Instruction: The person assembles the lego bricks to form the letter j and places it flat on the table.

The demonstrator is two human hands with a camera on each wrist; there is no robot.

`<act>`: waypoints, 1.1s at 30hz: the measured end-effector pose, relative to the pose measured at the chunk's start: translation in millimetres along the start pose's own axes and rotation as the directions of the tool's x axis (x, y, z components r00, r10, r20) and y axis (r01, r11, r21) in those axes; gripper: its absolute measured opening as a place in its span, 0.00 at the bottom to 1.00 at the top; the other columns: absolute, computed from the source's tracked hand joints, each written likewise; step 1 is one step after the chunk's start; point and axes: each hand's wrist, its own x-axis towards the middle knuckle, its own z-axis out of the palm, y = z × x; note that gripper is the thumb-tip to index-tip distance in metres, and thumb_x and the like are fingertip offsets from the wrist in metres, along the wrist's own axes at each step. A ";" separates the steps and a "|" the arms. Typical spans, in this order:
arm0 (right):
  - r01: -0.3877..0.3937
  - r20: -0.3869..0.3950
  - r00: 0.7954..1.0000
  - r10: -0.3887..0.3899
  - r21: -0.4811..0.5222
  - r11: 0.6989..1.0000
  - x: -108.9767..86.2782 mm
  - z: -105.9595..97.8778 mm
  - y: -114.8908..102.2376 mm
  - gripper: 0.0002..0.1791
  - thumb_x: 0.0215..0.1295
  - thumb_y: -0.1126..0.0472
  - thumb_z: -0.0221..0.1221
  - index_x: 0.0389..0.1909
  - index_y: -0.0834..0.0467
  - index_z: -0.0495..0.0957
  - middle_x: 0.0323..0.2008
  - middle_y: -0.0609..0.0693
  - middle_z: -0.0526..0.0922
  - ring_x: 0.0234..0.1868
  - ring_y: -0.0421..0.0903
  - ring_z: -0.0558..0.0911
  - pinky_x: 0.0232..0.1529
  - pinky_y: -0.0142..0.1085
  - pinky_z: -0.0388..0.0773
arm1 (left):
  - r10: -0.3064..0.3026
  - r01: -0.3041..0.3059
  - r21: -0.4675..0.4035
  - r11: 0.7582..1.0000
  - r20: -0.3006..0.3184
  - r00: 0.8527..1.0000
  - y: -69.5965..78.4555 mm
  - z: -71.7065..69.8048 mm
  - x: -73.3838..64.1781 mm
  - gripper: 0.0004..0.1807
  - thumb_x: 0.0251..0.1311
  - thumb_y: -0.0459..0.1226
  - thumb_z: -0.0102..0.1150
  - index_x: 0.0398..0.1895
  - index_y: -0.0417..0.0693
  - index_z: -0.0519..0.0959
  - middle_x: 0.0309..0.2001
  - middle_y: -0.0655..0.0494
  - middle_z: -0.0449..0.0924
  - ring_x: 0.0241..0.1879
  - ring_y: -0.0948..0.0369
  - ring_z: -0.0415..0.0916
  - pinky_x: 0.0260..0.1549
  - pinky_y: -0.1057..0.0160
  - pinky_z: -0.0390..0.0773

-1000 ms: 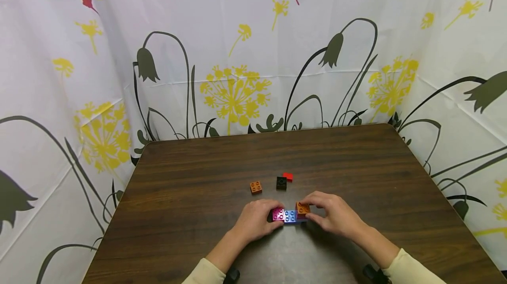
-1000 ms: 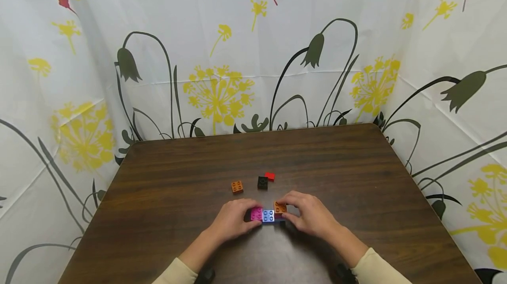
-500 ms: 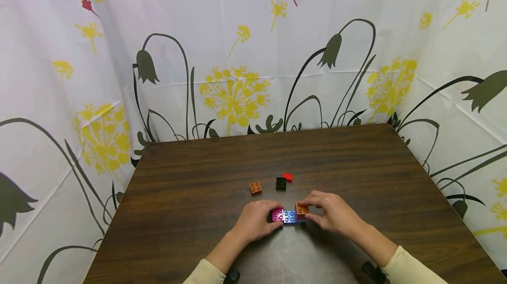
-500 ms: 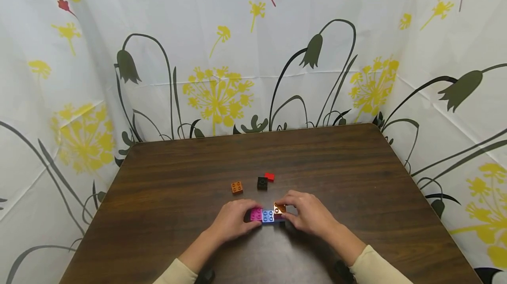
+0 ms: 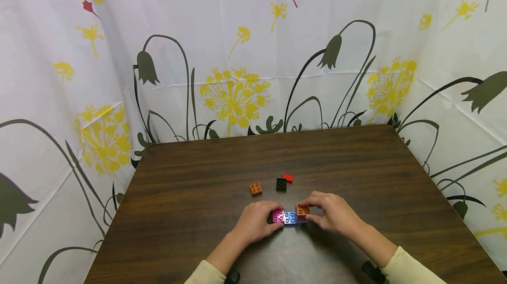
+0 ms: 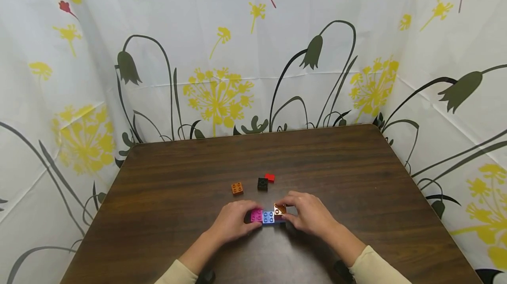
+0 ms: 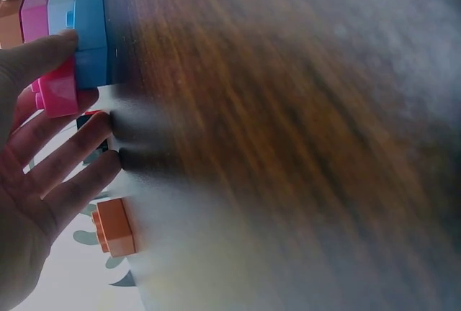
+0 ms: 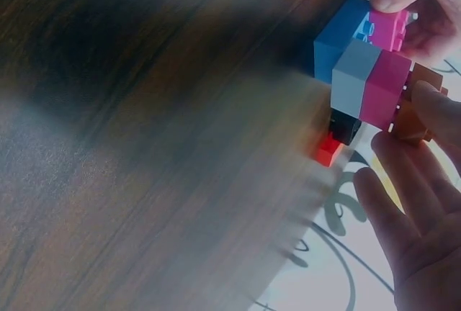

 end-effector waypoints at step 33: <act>0.002 0.135 0.991 -0.024 0.162 0.987 6.3 -6.9 6.3 0.13 0.62 0.57 0.67 0.47 0.51 0.82 0.43 0.40 0.82 0.44 0.37 0.82 0.43 0.41 0.81 | 0.016 -0.016 0.000 1.000 -0.019 1.000 -1.4 0.3 -0.2 0.18 0.55 0.50 0.71 0.48 0.58 0.83 0.46 0.65 0.83 0.45 0.67 0.79 0.43 0.59 0.77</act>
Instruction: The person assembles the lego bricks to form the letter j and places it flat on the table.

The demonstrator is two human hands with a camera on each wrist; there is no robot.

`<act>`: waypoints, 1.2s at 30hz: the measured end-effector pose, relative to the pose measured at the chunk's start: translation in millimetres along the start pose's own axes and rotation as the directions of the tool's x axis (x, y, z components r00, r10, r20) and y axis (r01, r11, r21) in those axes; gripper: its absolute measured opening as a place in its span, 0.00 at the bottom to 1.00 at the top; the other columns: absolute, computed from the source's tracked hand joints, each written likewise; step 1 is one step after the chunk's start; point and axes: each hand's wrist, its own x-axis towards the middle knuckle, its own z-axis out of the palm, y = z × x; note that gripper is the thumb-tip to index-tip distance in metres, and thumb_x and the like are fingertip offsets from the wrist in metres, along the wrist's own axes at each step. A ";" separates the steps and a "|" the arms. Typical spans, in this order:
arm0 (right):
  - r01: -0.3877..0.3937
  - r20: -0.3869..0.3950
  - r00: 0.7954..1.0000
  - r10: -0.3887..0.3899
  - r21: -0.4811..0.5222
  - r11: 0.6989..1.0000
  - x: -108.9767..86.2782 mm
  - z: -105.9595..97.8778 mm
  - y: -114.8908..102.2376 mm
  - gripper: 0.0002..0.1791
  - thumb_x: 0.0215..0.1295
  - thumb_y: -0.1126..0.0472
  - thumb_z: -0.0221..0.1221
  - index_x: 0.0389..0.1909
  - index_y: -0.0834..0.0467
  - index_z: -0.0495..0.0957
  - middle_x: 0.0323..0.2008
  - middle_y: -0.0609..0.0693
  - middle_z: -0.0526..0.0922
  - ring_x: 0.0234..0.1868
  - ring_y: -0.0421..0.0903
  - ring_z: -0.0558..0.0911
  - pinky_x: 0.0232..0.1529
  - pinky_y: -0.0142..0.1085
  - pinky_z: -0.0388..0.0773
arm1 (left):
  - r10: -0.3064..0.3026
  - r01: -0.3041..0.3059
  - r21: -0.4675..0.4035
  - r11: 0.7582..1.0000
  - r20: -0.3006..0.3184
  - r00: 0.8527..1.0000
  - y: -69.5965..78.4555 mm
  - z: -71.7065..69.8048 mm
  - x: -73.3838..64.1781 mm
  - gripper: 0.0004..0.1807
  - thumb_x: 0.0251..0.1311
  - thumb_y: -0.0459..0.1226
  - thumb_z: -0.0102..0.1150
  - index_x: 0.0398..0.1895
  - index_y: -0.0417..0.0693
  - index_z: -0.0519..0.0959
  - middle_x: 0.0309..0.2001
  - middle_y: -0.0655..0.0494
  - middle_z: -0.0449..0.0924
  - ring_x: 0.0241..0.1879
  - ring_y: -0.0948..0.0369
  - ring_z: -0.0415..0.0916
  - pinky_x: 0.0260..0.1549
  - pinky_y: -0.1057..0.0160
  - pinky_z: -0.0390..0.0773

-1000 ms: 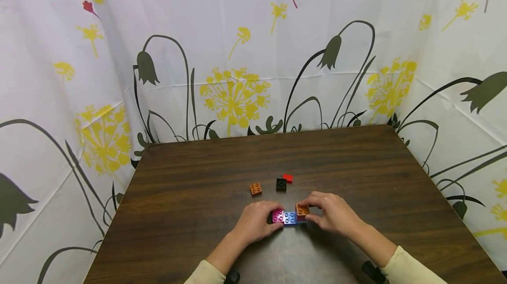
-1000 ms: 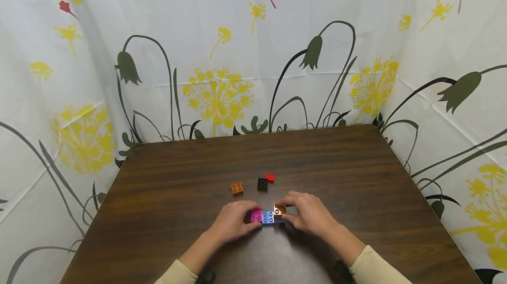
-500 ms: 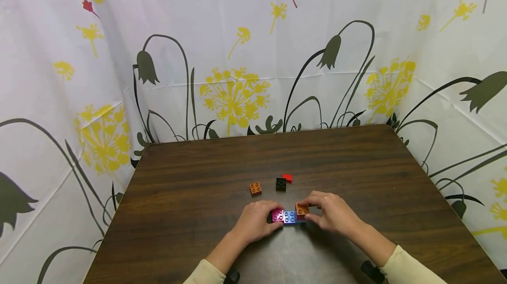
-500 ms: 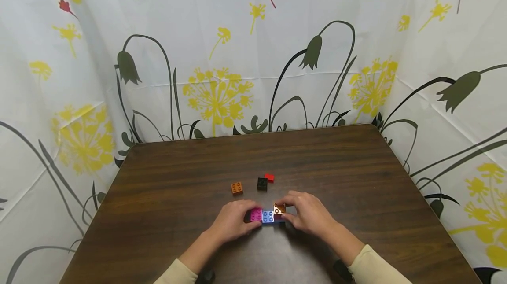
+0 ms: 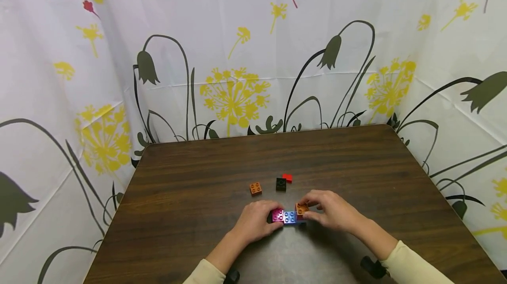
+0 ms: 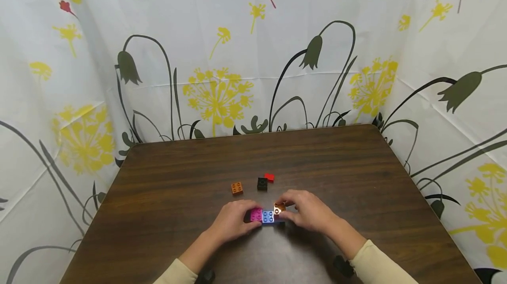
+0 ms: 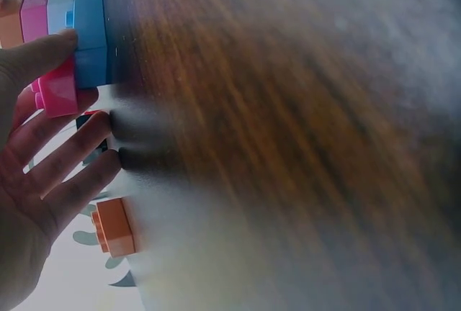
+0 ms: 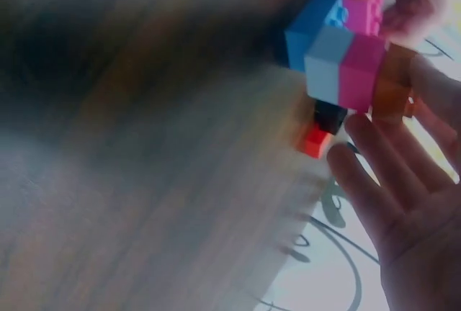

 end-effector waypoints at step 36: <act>-0.047 -0.035 0.999 0.038 -0.327 0.944 76.5 37.1 52.2 0.20 0.63 0.53 0.66 0.56 0.48 0.81 0.46 0.44 0.73 0.35 0.38 0.73 0.37 0.37 0.75 | 0.004 -0.004 0.007 1.000 -0.001 1.000 -1.7 1.2 -0.6 0.19 0.54 0.51 0.71 0.48 0.57 0.83 0.45 0.65 0.84 0.45 0.66 0.79 0.43 0.59 0.78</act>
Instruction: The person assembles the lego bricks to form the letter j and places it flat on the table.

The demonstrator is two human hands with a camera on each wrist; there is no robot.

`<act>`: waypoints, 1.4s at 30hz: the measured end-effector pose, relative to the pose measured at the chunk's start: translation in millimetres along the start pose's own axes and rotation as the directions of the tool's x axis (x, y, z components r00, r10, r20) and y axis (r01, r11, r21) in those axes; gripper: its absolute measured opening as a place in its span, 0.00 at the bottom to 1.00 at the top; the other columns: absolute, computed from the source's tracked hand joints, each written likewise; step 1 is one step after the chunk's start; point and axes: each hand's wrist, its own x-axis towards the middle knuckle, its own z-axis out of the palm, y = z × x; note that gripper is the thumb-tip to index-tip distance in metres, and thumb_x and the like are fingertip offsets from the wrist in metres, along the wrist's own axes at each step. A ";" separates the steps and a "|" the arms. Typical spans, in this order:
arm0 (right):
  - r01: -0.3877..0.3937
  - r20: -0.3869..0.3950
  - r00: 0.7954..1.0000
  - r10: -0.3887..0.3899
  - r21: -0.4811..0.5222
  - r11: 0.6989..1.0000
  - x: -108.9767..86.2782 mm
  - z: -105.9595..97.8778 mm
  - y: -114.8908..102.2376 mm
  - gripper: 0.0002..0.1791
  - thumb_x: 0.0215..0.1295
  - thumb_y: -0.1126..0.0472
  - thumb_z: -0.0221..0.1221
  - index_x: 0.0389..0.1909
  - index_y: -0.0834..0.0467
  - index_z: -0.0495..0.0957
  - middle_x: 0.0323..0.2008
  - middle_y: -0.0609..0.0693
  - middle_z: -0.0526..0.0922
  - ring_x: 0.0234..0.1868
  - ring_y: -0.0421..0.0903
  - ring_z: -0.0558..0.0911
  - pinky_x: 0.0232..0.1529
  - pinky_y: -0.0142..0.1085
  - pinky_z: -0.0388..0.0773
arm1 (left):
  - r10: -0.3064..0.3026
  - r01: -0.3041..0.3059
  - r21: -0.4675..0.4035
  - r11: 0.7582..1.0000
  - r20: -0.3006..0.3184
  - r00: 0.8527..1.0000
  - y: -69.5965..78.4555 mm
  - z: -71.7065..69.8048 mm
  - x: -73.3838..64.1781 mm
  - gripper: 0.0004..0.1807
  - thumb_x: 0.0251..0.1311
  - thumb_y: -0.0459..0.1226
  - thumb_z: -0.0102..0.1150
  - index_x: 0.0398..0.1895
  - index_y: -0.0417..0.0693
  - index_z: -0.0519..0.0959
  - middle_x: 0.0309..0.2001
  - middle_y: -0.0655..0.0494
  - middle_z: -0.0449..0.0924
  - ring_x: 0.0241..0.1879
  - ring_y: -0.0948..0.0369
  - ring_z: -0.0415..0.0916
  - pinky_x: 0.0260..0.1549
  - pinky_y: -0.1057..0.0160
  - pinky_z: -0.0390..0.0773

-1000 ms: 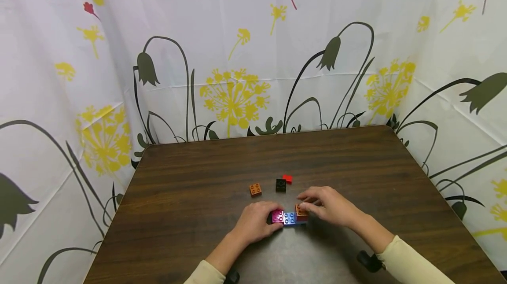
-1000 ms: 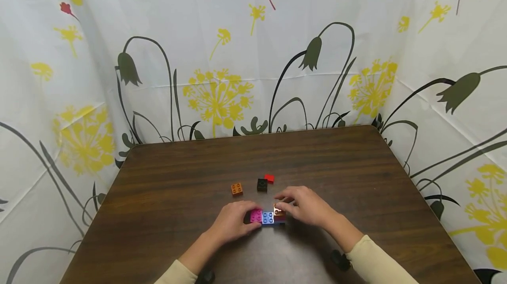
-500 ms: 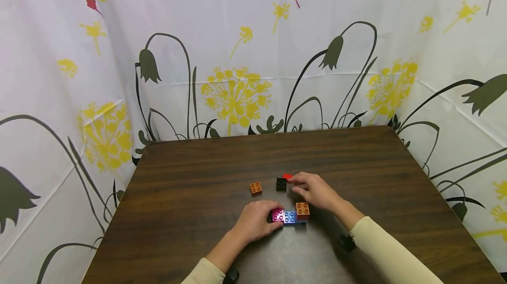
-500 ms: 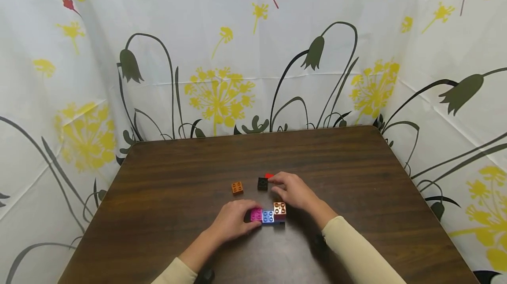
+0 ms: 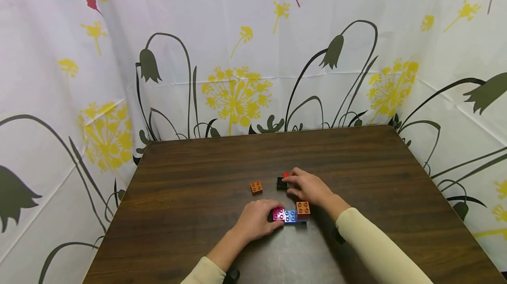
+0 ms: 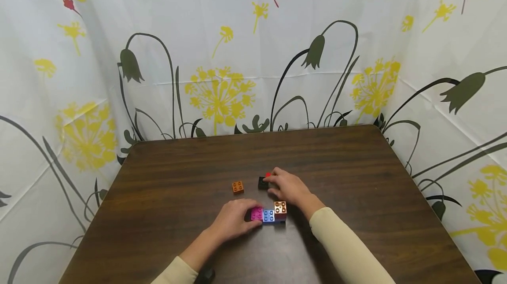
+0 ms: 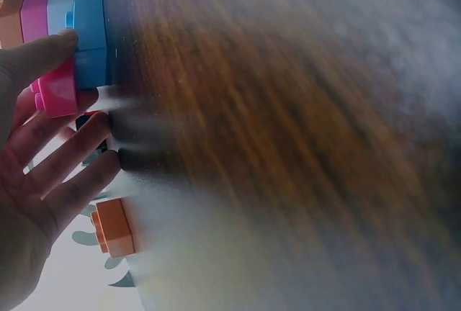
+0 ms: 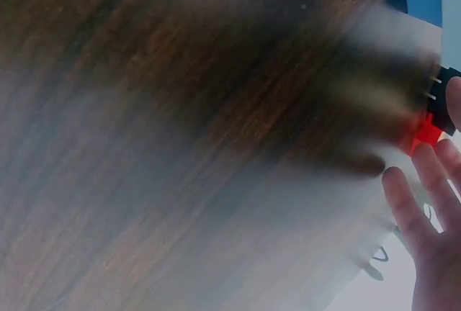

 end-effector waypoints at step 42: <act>-0.031 -0.096 0.994 0.055 0.231 0.972 -23.9 -42.0 -3.1 0.23 0.53 0.71 0.65 0.53 0.56 0.80 0.45 0.47 0.77 0.42 0.51 0.77 0.39 0.39 0.77 | 0.010 -0.010 -0.013 1.000 -0.010 1.000 -1.0 0.0 -0.5 0.18 0.54 0.50 0.71 0.47 0.58 0.83 0.45 0.66 0.83 0.44 0.67 0.79 0.43 0.59 0.78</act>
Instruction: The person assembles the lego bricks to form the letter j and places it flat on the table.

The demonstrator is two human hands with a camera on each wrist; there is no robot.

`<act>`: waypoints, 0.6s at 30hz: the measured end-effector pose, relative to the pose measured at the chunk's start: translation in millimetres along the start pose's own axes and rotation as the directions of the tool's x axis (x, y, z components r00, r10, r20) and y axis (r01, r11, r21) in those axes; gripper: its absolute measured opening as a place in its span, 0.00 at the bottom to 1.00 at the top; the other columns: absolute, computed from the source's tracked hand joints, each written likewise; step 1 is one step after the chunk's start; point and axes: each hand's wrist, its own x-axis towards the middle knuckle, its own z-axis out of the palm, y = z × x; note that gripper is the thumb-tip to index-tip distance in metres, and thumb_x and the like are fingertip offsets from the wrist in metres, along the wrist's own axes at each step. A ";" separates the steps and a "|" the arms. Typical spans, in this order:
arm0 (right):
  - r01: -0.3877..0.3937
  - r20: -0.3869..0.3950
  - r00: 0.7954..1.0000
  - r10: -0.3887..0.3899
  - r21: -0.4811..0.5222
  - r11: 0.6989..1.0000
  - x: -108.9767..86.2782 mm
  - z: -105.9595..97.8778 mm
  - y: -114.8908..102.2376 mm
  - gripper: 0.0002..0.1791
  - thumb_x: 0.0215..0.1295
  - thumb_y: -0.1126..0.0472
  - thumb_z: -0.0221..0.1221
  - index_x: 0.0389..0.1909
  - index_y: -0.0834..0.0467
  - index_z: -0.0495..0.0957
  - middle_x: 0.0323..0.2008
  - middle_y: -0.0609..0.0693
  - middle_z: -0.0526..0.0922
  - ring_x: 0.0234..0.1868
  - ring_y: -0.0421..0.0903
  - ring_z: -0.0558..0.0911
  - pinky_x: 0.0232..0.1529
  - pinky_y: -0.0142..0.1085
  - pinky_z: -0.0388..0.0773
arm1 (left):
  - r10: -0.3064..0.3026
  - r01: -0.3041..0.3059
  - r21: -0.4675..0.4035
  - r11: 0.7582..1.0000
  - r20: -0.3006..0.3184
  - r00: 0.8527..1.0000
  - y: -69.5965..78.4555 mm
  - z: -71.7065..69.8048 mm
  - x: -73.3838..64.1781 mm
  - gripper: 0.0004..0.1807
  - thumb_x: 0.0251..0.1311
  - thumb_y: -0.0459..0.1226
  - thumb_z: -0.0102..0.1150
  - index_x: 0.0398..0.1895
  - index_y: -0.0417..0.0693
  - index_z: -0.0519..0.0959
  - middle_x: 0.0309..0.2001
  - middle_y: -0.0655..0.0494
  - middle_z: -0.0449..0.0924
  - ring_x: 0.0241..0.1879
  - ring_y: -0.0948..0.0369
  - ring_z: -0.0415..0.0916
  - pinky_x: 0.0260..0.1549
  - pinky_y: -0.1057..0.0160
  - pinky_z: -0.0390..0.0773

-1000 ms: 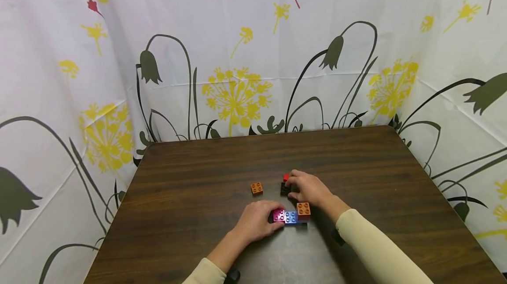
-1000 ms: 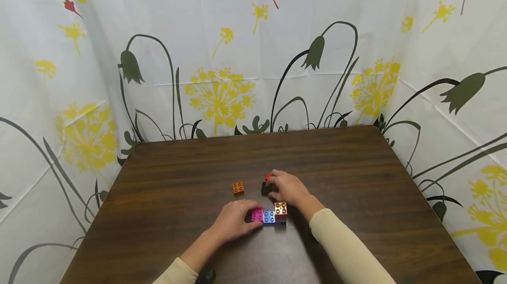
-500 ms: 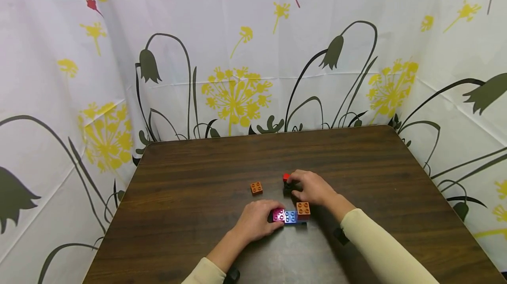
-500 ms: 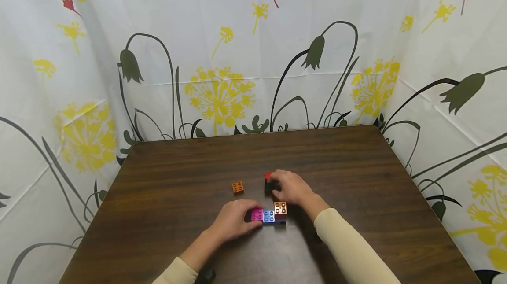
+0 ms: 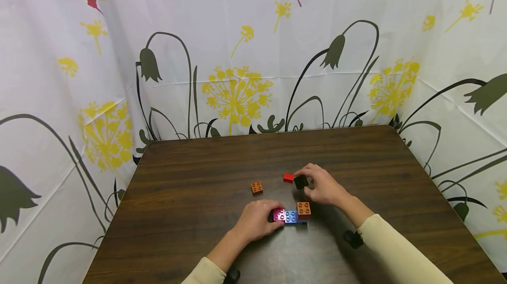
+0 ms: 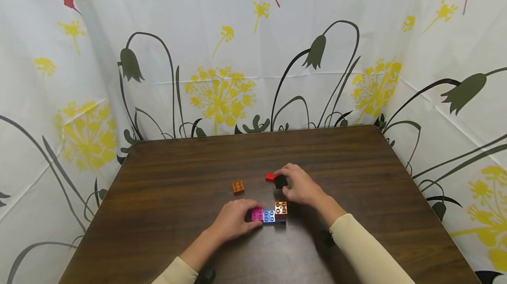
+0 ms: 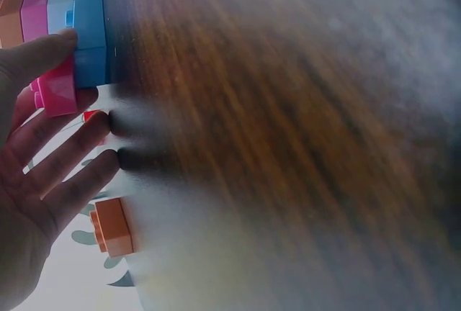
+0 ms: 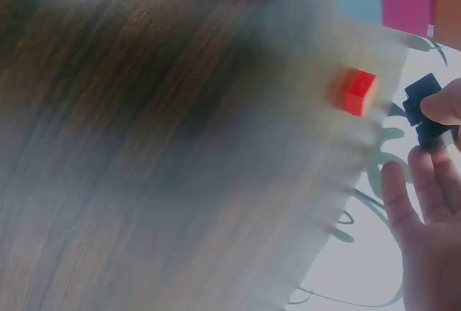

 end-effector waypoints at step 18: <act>0.016 0.026 0.999 -0.019 0.126 0.992 -35.7 -39.6 -19.4 0.24 0.60 0.72 0.65 0.58 0.57 0.76 0.52 0.50 0.76 0.49 0.51 0.81 0.46 0.43 0.80 | 0.006 -0.006 0.019 1.000 -0.013 1.000 1.0 0.4 0.4 0.19 0.54 0.50 0.71 0.48 0.58 0.83 0.47 0.65 0.83 0.47 0.65 0.79 0.45 0.58 0.78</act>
